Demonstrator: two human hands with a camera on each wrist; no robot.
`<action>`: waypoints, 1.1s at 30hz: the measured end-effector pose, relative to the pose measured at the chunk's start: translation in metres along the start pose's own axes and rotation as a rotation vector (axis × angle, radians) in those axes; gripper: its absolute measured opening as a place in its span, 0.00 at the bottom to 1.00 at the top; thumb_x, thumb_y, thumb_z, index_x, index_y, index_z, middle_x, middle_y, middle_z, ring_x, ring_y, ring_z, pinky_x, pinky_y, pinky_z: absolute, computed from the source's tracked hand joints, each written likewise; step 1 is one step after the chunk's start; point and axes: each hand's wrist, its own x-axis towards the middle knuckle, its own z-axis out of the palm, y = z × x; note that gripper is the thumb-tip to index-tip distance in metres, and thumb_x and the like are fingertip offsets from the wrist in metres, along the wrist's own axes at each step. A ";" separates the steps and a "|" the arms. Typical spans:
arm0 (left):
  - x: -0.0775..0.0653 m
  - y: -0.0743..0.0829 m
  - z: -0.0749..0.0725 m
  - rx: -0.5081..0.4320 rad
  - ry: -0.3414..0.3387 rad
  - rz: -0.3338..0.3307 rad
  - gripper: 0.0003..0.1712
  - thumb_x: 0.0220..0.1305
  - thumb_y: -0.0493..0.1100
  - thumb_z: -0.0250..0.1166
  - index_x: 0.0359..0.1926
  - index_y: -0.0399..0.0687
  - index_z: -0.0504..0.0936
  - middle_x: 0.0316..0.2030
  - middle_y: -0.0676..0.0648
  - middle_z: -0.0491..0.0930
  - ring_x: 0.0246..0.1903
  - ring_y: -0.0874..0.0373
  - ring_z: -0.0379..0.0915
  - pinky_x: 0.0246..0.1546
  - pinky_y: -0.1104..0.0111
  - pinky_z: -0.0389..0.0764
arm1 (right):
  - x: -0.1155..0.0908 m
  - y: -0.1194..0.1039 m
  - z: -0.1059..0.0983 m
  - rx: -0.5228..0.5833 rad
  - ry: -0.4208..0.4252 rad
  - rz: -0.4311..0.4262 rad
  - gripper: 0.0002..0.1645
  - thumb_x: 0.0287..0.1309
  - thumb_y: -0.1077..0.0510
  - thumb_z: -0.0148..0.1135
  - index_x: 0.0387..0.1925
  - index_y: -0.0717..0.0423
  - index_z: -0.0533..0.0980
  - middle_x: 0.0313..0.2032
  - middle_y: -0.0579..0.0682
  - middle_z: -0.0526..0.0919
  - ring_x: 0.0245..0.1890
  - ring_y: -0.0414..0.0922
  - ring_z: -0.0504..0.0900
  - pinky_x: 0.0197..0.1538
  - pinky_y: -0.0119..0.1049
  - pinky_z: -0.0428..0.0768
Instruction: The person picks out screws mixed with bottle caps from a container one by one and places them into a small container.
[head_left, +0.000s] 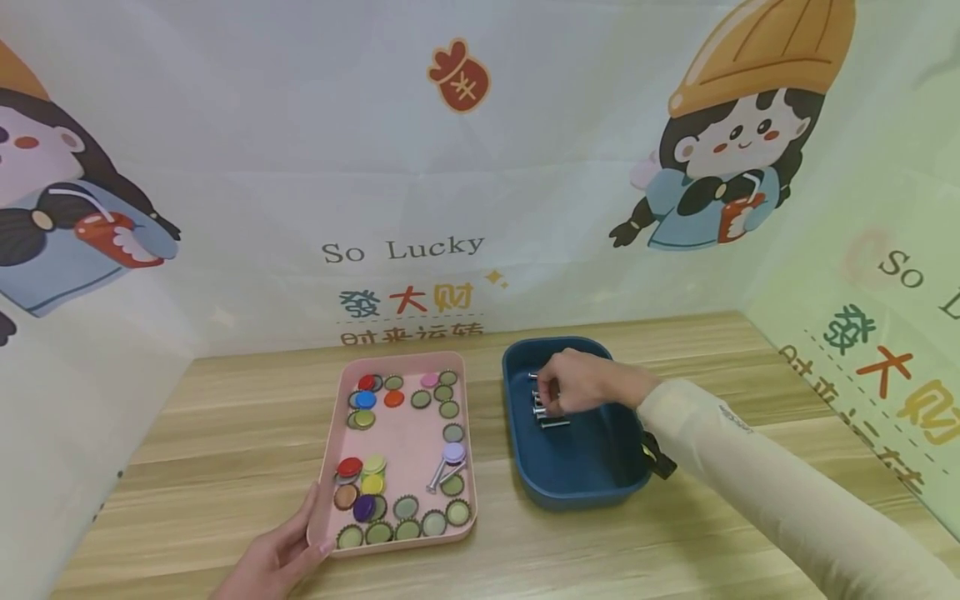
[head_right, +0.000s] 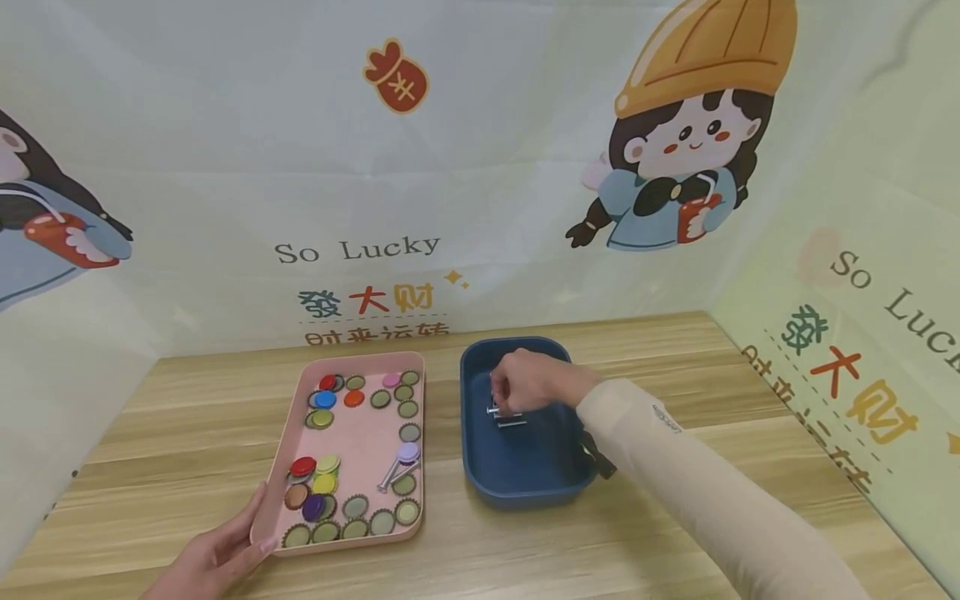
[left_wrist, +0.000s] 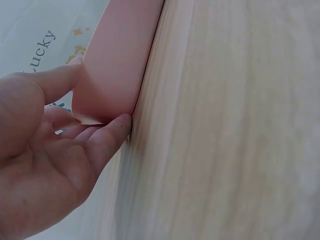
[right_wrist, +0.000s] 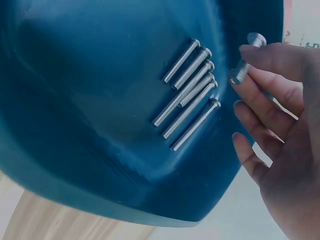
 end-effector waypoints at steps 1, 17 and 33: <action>0.000 0.000 0.000 -0.001 0.000 0.005 0.49 0.71 0.44 0.62 0.77 0.32 0.40 0.75 0.26 0.47 0.71 0.34 0.60 0.59 0.67 0.81 | 0.000 0.000 0.000 0.002 -0.009 0.005 0.08 0.54 0.62 0.66 0.23 0.47 0.81 0.24 0.39 0.81 0.24 0.34 0.74 0.31 0.26 0.75; 0.000 0.000 0.000 -0.024 0.000 -0.026 0.50 0.71 0.45 0.62 0.78 0.33 0.40 0.75 0.27 0.46 0.72 0.34 0.59 0.59 0.67 0.81 | 0.012 -0.003 0.000 -0.091 -0.196 0.112 0.11 0.56 0.61 0.70 0.21 0.45 0.85 0.25 0.38 0.85 0.25 0.35 0.75 0.29 0.27 0.74; 0.001 0.001 0.002 -0.028 0.020 -0.033 0.50 0.70 0.44 0.63 0.77 0.33 0.40 0.76 0.26 0.44 0.71 0.34 0.60 0.58 0.67 0.82 | 0.017 -0.008 0.013 -0.208 -0.248 0.191 0.04 0.52 0.56 0.77 0.25 0.46 0.87 0.26 0.37 0.86 0.30 0.36 0.79 0.41 0.37 0.84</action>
